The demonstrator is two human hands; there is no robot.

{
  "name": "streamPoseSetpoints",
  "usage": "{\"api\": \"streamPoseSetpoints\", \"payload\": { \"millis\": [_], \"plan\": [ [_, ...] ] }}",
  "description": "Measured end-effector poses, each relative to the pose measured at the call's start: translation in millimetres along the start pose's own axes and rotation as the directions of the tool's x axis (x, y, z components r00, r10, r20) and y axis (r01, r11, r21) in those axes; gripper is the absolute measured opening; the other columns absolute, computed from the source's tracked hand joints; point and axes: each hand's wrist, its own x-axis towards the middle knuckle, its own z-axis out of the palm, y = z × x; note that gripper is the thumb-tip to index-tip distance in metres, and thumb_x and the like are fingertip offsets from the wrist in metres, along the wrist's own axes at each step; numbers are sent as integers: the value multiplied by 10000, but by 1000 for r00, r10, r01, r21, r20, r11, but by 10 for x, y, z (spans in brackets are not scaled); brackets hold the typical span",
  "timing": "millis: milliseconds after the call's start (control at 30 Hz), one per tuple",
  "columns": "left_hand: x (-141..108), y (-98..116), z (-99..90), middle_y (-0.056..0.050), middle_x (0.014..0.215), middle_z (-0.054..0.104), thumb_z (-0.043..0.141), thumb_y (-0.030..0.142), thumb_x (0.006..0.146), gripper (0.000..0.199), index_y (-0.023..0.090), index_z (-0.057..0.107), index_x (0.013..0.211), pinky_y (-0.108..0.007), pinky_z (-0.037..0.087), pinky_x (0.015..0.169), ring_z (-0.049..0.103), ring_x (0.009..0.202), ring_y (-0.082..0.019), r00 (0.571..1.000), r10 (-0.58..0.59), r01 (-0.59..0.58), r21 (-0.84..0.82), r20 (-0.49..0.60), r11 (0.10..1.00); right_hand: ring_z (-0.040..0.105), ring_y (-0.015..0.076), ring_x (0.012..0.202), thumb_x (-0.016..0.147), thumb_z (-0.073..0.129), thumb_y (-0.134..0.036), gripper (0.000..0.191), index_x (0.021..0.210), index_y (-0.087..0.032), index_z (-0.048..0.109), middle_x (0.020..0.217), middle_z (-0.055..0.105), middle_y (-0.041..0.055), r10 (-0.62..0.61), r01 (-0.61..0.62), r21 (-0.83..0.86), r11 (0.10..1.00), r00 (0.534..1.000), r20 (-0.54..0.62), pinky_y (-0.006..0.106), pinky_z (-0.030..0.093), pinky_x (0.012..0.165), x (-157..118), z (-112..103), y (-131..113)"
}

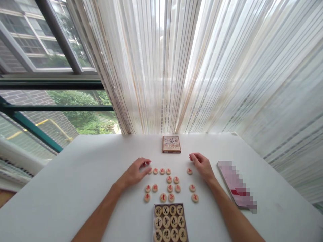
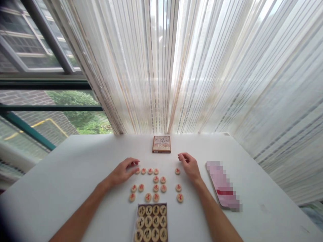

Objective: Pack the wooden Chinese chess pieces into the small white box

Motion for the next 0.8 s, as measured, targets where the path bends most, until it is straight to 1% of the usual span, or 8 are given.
{"api": "streamPoseSetpoints", "payload": {
  "millis": [100,200,367,533,700,800],
  "plan": [
    [-71,46,-28,-92,1105,670,667,357,896,314,206,653,1172,-364,541,914,635,986,-222,996,76,-78,49,44,996,698,225,777,932,564,-597,451,942,-176,723,819,742,74,15,-15,-9,1000,1000,15,321,538,736,-43,7,19],
    [-101,67,-53,-96,1127,658,675,299,882,317,209,640,1183,-370,542,910,619,1008,-231,992,111,-116,104,54,988,683,217,766,929,585,-574,416,936,-181,720,810,733,63,20,-20,-21,1000,1000,24,312,521,738,-62,-3,4],
    [-97,24,-19,-99,1157,631,736,275,828,326,217,678,1143,-381,528,944,605,1049,-245,992,113,-120,159,53,980,667,210,749,929,588,-563,390,921,-195,718,785,726,47,26,-25,-36,999,999,27,305,510,729,-65,-8,11],
    [-83,13,13,-73,1107,632,717,333,881,215,235,723,1073,-340,530,918,622,1005,-217,996,72,-79,157,52,985,683,217,763,919,587,-576,402,945,-199,724,799,739,47,42,-40,-56,998,999,35,310,519,736,-64,-8,34],
    [-79,16,17,-75,1093,648,691,359,913,203,223,721,1061,-339,526,898,623,956,-208,996,83,-86,159,25,984,697,224,778,911,589,-579,410,958,-196,728,810,749,54,48,-45,-69,997,998,42,313,526,740,-65,-21,33],
    [-76,5,22,-73,1073,670,665,363,932,219,207,692,1083,-328,528,861,620,890,-193,996,83,-84,136,9,987,698,223,775,908,591,-577,409,956,-196,730,802,748,53,47,-44,-73,996,998,42,311,528,737,-61,-25,35]
  ]
}}
